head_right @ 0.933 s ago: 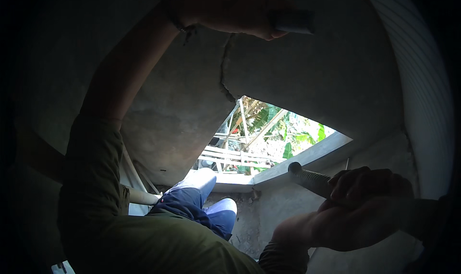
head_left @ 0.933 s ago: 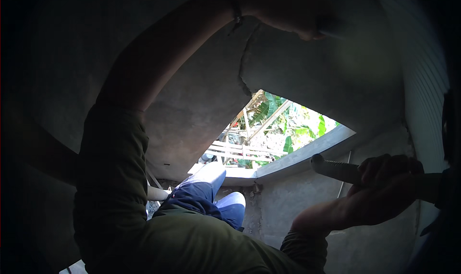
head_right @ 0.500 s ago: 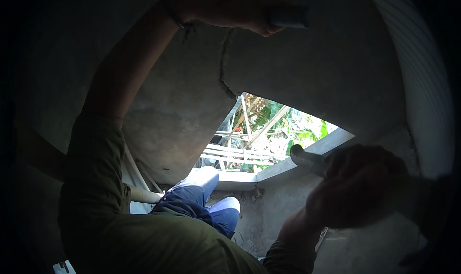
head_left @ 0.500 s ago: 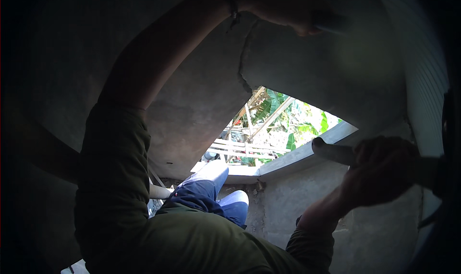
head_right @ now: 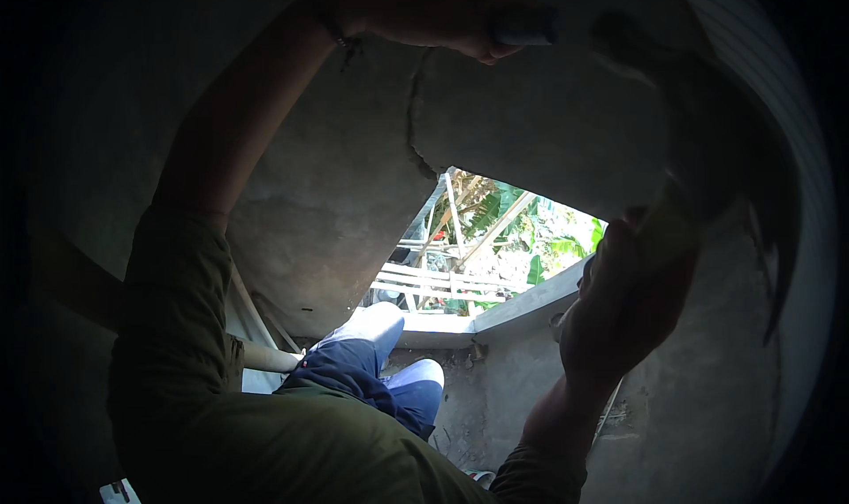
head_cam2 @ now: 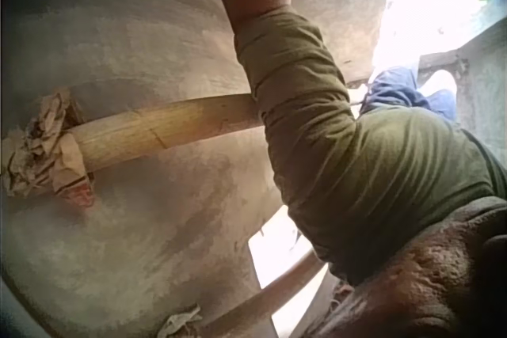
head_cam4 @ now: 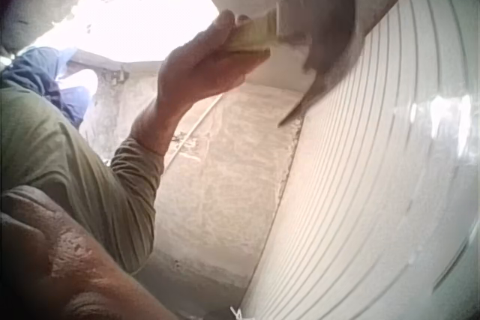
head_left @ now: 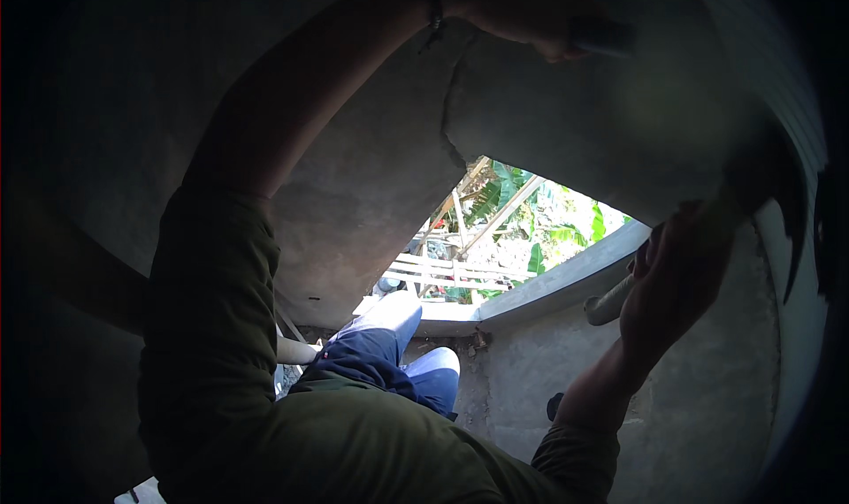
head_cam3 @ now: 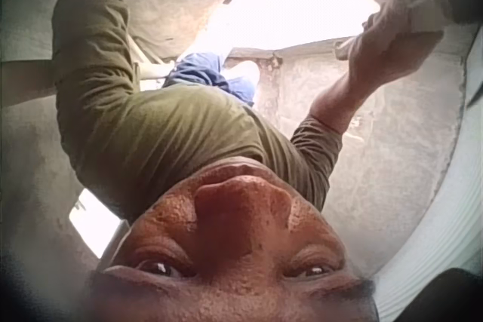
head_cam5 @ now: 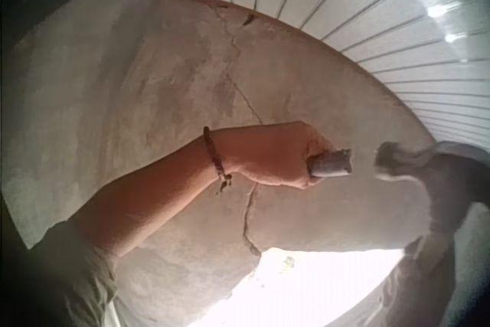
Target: Chisel and hammer a cracked section of a concrete wall to prepare for repair.
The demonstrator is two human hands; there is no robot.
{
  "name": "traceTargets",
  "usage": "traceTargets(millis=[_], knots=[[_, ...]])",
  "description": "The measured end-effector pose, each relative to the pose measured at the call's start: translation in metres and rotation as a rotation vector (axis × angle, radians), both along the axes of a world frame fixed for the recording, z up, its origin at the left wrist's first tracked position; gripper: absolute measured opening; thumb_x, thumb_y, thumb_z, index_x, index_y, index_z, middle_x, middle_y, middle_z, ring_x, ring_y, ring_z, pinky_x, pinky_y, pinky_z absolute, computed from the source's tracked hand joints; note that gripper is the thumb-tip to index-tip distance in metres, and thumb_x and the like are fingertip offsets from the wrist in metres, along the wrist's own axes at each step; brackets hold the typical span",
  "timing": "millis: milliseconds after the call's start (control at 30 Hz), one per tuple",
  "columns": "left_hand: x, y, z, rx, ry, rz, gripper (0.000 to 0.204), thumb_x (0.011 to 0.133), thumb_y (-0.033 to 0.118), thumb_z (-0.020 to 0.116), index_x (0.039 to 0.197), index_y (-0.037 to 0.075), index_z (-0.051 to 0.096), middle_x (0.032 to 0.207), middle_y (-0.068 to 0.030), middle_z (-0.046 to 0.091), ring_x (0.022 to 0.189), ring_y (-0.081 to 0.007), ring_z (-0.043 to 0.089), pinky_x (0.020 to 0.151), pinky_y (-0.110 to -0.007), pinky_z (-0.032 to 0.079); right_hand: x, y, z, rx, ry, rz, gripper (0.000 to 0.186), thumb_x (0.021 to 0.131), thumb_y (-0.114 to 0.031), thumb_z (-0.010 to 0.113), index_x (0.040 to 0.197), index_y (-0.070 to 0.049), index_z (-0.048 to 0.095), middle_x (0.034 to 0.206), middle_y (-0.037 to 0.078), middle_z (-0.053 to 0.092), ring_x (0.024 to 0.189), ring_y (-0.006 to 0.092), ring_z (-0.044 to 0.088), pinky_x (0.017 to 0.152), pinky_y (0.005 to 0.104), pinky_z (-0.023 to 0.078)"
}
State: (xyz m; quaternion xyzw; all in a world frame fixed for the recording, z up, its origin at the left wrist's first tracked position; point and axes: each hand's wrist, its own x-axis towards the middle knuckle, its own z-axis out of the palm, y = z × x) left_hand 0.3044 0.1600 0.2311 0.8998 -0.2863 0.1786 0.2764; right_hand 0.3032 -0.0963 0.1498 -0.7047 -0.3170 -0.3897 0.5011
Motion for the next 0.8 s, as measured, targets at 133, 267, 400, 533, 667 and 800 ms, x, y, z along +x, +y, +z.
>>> traceTargets(millis=[133,267,400,533,667,800], knots=[[0.004,-0.009,-0.001,0.074,-0.119,0.051,0.011,0.077,0.004,0.053,0.069,0.006,0.047,0.057,-0.0002,0.043,0.055,-0.012,0.042,0.052,-0.034,0.034,-0.004,-0.017,0.0,0.262,-0.151,0.392,0.021,0.091,-0.017,0.053,0.102,0.001,0.05,0.058,0.004,0.046,0.043,0.0071,0.037,0.039,0.0213,0.03],[0.003,-0.019,0.001,0.087,-0.124,0.01,0.014,0.078,0.003,0.052,0.067,0.006,0.043,0.057,-0.0007,0.041,0.055,-0.0117,0.041,0.053,-0.034,0.034,0.007,-0.011,-0.004,-0.186,-0.074,-0.112,0.021,0.089,-0.012,0.053,0.105,0.0,0.048,0.068,0.004,0.051,0.044,0.0053,0.039,0.04,0.0196,0.03],[0.007,-0.012,-0.007,0.051,-0.132,0.102,0.013,0.078,0.003,0.05,0.067,0.005,0.044,0.058,-0.0013,0.043,0.056,-0.0121,0.042,0.053,-0.034,0.033,-0.02,-0.012,-0.012,0.247,0.002,0.065,0.02,0.091,-0.02,0.056,0.099,-0.002,0.048,0.056,-0.001,0.044,0.042,0.0034,0.037,0.038,0.0183,0.028],[0.003,-0.014,-0.009,0.027,-0.17,-0.007,0.006,0.078,0.002,0.05,0.073,0.004,0.051,0.062,-0.0026,0.049,0.058,-0.0123,0.045,0.055,-0.033,0.036,-0.029,-0.025,-0.013,0.183,-0.096,0.12,0.022,0.091,-0.018,0.054,0.101,0.0,0.047,0.057,0.0,0.044,0.043,0.0046,0.036,0.039,0.0191,0.028],[0.032,-0.007,-0.029,-0.136,-0.379,0.021,0.01,0.082,0.011,0.057,0.085,0.003,0.06,0.066,-0.0063,0.055,0.064,-0.0142,0.054,0.059,-0.034,0.042,-0.014,-0.008,-0.025,0.156,-0.025,0.172,0.024,0.091,-0.016,0.053,0.102,0.003,0.045,0.057,0.001,0.045,0.046,0.0057,0.038,0.044,0.0199,0.03],[0.073,-0.054,-0.06,-0.031,-1.002,0.194,0.019,0.075,0.027,0.065,0.083,0.011,0.06,0.071,-0.0075,0.059,0.063,-0.0219,0.062,0.054,-0.035,0.05,-0.002,-0.018,-0.027,0.08,-0.148,0.145,0.031,0.094,-0.028,0.047,0.107,0.0,0.047,0.063,0.004,0.047,0.045,0.0068,0.039,0.038,0.0197,0.03]])
